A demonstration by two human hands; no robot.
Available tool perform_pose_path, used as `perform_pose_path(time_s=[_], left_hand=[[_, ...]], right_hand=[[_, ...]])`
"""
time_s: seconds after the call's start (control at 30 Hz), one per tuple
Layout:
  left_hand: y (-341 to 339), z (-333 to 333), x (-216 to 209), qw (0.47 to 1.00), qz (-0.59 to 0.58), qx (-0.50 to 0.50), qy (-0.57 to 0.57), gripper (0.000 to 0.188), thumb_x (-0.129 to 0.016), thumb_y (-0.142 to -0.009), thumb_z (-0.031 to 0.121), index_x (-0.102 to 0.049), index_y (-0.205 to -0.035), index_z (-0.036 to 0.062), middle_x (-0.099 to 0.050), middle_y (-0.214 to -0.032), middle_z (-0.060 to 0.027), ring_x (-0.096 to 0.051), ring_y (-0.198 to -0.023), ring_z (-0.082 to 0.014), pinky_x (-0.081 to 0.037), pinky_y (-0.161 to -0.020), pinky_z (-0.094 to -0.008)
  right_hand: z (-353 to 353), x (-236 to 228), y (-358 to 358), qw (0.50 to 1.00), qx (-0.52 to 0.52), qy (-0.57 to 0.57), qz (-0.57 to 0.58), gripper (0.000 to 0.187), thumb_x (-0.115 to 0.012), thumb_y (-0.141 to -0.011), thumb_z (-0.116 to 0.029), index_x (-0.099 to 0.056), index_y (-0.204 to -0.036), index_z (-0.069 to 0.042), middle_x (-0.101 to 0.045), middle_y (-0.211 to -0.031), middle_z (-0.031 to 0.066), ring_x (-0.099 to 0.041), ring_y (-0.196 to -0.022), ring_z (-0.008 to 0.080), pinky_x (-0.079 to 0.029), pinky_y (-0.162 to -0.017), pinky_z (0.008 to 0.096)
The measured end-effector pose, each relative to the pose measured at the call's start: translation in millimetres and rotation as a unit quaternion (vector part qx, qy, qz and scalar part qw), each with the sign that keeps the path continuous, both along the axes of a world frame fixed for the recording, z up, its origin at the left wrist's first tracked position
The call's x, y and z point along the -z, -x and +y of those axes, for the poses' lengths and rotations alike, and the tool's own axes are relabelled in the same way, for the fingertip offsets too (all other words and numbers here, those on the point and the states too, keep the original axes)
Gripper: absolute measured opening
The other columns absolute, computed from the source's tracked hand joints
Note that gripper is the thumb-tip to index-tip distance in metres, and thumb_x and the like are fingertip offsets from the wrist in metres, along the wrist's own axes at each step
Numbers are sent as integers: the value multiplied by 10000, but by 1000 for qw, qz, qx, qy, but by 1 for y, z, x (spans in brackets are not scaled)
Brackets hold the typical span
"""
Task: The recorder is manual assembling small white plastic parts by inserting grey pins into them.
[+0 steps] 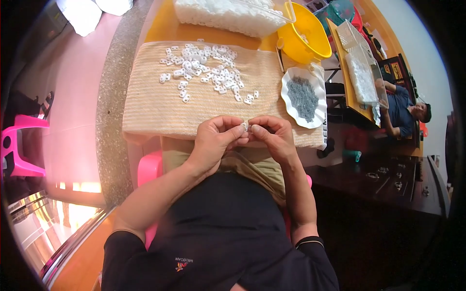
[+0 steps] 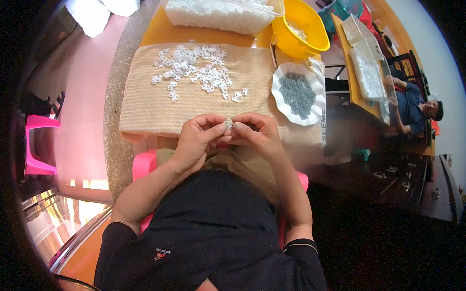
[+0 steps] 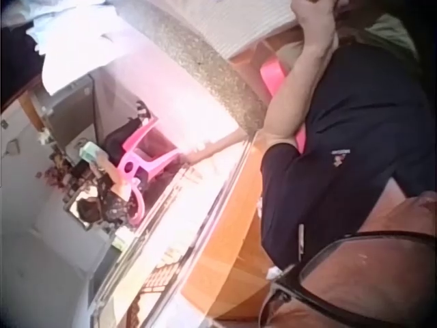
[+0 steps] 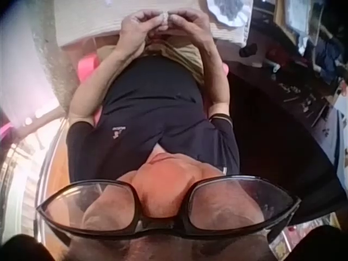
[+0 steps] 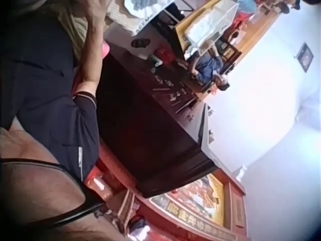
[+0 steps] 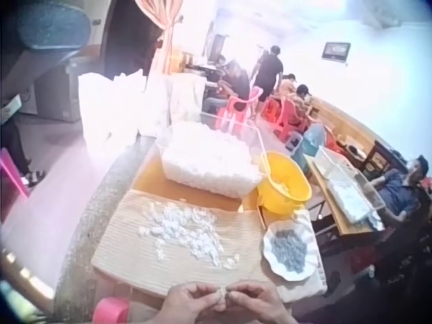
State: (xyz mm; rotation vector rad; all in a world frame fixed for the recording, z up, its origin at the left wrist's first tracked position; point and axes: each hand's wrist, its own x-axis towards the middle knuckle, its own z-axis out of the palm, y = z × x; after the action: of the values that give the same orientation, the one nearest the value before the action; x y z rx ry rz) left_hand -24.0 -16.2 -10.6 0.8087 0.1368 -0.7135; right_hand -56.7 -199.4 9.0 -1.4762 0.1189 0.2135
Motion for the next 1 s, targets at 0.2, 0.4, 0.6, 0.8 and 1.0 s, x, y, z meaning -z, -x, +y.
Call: perform_pose_path(time_s=[0.2, 0.4, 0.6, 0.8, 1.0], left_hand=[[1, 3, -1, 1000, 4, -8, 1, 139, -643, -876, 53, -598, -1001, 12, -662, -845, -73, -659, -733, -126, -560, -664, -240], [-1, 5, -5, 999, 7, -35, 4, 132, -635, -881, 49, -596, -1001, 9, -658, -842, -79, -657, -726, -134, -554, -661, -235], [-1, 4, -3, 999, 8, -35, 12, 131, -636, -882, 53, -591, -997, 11, -657, -842, -78, -655, -725, -131, -547, -649, -230], [1, 5, -6, 999, 19, -34, 16, 138, -649, -880, 83, -591, -996, 34, -656, -838, -62, -649, -721, -119, -534, -640, -222], [-1, 7, -12, 999, 29, -39, 26, 126, -645, -872, 48, -592, -968, -13, -646, -829, -73, -637, -722, -120, -549, -669, -240]], right_hand=[[-8, -11, -17, 995, 22, 92, -43, 171, -637, -892, -88, -645, -1006, 40, -653, -829, 60, -638, -725, 118, -534, -694, 247], [-6, -30, -74, 972, 12, 217, -90, 179, -641, -878, -90, -650, -987, 52, -652, -762, 45, -612, -681, 89, -505, -640, 226], [-3, -19, -149, 843, -35, 472, -256, 206, -669, -820, -129, -680, -983, -1, -663, -779, 107, -638, -694, 159, -498, -653, 288], [22, -11, -191, 745, -89, 593, -290, 252, -602, -819, -124, -667, -1049, -42, -628, -1054, 125, -586, -1021, 323, -457, -882, 381], [26, -8, -202, 716, -122, 632, -270, 217, -563, -848, -155, -662, -1002, -37, -623, -1014, 146, -588, -984, 343, -460, -852, 419]])
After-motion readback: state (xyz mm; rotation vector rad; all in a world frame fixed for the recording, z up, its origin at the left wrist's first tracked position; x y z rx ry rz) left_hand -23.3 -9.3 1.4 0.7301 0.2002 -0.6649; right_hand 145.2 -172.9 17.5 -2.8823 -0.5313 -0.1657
